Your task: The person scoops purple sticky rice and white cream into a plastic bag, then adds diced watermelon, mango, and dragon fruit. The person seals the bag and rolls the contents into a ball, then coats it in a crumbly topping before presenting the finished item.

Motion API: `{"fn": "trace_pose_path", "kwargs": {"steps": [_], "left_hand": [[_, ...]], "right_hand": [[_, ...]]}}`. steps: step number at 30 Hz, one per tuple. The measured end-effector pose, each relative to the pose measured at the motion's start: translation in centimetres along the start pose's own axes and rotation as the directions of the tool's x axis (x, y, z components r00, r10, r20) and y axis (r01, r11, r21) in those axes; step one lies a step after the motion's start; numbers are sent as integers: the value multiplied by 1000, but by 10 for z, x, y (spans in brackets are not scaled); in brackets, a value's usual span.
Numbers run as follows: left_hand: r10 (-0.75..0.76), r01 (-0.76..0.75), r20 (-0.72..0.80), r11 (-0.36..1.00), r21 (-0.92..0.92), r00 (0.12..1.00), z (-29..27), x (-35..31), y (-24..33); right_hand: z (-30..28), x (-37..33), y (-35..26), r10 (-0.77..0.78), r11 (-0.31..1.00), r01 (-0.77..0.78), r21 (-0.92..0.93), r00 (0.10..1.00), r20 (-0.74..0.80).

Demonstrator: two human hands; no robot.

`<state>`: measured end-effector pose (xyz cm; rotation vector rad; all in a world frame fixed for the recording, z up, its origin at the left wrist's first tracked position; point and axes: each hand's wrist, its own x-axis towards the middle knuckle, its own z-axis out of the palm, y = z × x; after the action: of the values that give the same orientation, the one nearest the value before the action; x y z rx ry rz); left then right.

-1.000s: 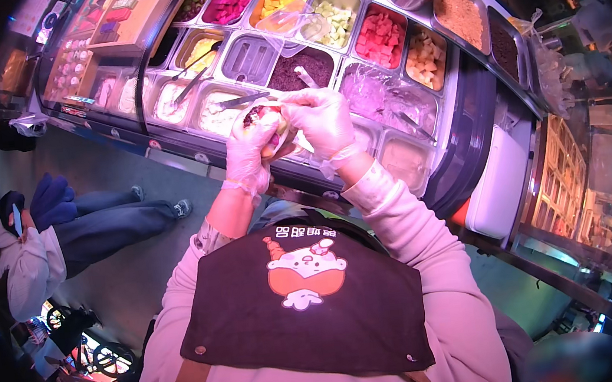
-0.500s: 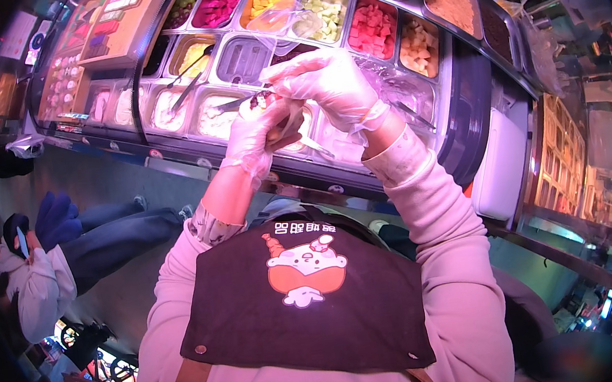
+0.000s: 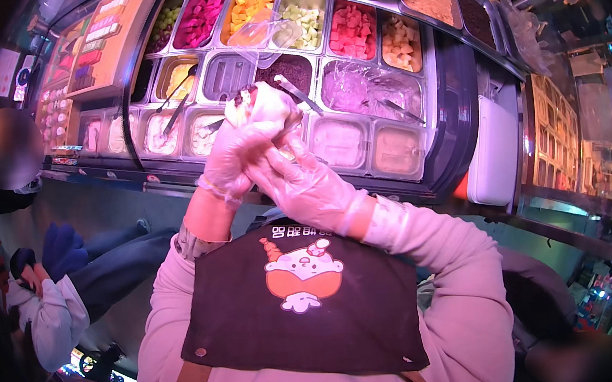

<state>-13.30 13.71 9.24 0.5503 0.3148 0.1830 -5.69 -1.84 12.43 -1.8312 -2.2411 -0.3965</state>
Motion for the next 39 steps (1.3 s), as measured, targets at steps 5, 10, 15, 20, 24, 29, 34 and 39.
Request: {"fn": "trace_pose_path", "kwargs": {"steps": [5,10,15,20,24,29,34,39], "left_hand": [[156,-158,24,976,148,987,-9,-7,-8],[-19,-21,126,951,308,992,-6,-20,3],[-150,91,270,972,218,951,-9,-19,22],[-134,55,277,960,273,951,-29,-14,24],[-294,173,120,795,582,948,-33,-14,40],[-219,163,304,966,199,927,-66,-13,11],[-105,104,67,994,23,992,-53,-43,17],[-4,12,-64,991,135,998,-53,-46,-7]], "right_hand": [[-47,14,37,214,953,-138,270,937,-277],[0,35,106,489,318,-579,751,779,393],[28,46,102,277,15,-712,702,678,681],[26,82,102,91,327,-658,678,736,670],[31,82,98,44,628,-427,650,854,518],[38,88,87,205,596,-578,558,781,590],[47,89,96,269,86,-729,679,674,688],[51,94,90,-22,11,-733,680,680,733]]}}
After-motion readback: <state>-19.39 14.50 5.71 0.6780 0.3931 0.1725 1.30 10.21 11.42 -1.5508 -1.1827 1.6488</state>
